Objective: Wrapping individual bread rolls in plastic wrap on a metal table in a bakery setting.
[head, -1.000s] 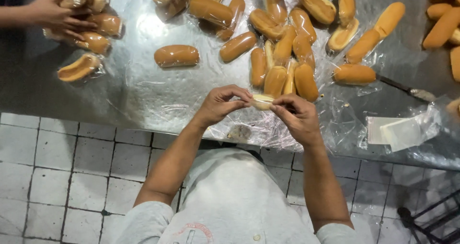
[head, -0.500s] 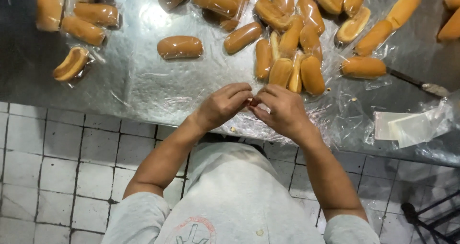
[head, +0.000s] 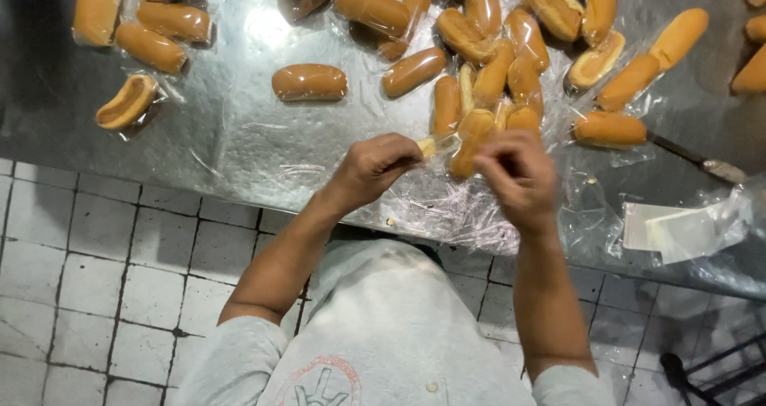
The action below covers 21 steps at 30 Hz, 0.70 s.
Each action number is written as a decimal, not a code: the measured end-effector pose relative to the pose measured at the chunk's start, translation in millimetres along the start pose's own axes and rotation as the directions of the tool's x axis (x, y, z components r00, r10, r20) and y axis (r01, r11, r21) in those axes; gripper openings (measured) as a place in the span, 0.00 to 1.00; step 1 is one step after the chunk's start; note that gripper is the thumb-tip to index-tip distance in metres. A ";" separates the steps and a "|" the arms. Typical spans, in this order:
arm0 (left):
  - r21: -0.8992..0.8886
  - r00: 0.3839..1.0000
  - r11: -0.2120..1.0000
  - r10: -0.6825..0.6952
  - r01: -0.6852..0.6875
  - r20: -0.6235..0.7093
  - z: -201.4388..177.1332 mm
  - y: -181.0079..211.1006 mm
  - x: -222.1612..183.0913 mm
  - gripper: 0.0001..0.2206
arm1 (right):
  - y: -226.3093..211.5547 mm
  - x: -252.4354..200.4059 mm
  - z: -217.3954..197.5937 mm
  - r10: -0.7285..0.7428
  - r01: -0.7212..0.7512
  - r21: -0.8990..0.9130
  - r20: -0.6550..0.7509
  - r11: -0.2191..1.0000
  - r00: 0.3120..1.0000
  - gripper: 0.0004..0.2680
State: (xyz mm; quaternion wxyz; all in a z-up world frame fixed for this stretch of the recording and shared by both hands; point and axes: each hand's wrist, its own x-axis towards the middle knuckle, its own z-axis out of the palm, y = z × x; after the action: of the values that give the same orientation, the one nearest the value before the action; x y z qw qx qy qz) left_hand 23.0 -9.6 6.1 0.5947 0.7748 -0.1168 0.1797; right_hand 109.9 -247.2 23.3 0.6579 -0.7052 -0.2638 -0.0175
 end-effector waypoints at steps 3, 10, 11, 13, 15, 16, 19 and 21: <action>0.040 0.999 0.999 0.033 -0.034 0.008 -0.7 2.9 8.8 0.06 | -21.4 25.8 18.1 -0.166 0.253 -0.261 0.312 0.932 0.935 0.04; 0.289 0.994 0.951 0.093 -0.107 0.061 2.7 -9.4 0.8 0.06 | -17.0 27.5 37.9 -0.284 0.596 -0.426 0.597 0.681 0.750 0.05; 0.351 0.989 0.926 0.119 -0.142 0.085 6.0 -9.6 -1.6 0.05 | -6.1 22.8 39.1 -0.322 0.653 -0.436 0.618 0.619 0.718 0.07; 0.323 0.993 0.939 0.104 -0.118 0.060 9.1 -16.2 -6.1 0.04 | 30.7 12.7 28.5 -0.331 0.590 -0.381 0.559 0.712 0.760 0.07; 0.289 0.995 0.952 0.096 -0.104 0.041 6.1 -14.2 -2.1 0.02 | 42.3 8.1 12.1 -0.329 0.522 -0.324 0.495 0.789 0.804 0.07; -0.005 0.998 1.000 -0.029 0.029 -0.049 0.8 -8.5 2.8 0.01 | 35.7 8.5 2.3 -0.244 0.254 -0.031 0.184 0.967 0.952 0.07; -0.425 0.956 0.886 -0.263 0.186 -0.131 -1.5 5.9 16.9 0.03 | 48.5 2.3 -45.5 0.161 -0.073 0.790 -0.033 0.609 0.986 0.05; -0.540 0.923 0.808 -0.361 0.236 -0.136 6.3 11.6 23.2 0.03 | 49.5 -4.6 -46.6 0.294 -0.107 0.991 0.078 0.085 0.953 0.01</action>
State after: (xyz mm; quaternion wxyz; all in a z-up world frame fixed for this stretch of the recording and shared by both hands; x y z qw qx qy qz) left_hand 40.5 -18.0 24.5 0.8098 0.5699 0.0338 0.1349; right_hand 140.5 -292.3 -17.7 0.9705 -0.1161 -0.0620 0.2021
